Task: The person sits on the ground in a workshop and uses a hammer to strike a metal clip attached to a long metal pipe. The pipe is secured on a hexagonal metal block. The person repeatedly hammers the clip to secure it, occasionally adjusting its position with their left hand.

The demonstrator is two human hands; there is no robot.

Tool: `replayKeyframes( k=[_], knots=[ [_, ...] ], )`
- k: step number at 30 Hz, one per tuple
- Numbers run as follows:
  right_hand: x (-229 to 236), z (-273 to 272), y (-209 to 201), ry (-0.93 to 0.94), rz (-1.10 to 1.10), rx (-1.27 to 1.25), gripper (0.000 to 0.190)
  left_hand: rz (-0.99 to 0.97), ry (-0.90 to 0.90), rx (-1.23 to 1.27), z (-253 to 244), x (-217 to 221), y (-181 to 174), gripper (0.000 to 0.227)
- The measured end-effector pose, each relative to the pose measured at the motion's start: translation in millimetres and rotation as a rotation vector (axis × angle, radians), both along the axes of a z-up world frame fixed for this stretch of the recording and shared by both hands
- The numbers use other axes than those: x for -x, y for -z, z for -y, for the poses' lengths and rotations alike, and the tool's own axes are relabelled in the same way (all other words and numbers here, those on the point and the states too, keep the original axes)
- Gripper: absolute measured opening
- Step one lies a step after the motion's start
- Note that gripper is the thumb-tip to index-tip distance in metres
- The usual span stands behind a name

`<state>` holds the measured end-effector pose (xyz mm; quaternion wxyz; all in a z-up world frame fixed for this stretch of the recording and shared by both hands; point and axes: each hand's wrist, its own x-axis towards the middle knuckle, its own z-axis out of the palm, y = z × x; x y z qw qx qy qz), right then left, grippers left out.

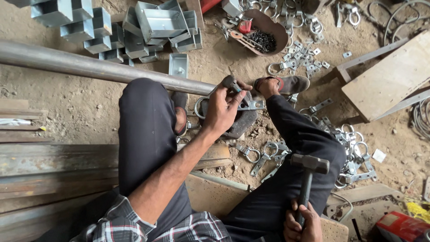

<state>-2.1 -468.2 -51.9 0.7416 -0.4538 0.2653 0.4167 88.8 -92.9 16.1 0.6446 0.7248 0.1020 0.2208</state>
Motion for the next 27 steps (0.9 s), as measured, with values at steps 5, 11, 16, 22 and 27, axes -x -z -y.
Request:
replayKeyframes(
  k=[5, 11, 16, 22, 27],
  knots=[
    [-0.4, 5.3, 2.4, 0.015, -0.056, -0.007, 0.019, 0.013, 0.035, 0.013, 10.0, -1.8, 2.5, 0.011],
    [-0.6, 2.7, -4.6, 0.013, -0.055, 0.091, 0.020, -0.093, 0.026, -0.255, 10.7, -3.2, -5.7, 0.010],
    [1.7, -1.2, -11.7, 0.018, -0.069, 0.101, 0.020, -0.186, 0.060, -0.415, 9.5, -1.3, -3.8, 0.014],
    [3.3, -1.0, -19.9, 0.047, -0.037, 0.018, 0.022, -0.169, 0.103, -0.533, 6.4, -11.4, 14.8, 0.026],
    [4.1, -6.9, -25.4, 0.026, -0.045, 0.103, 0.021, -0.159, 0.142, -0.624, 3.0, -11.9, 17.8, 0.042]
  ],
)
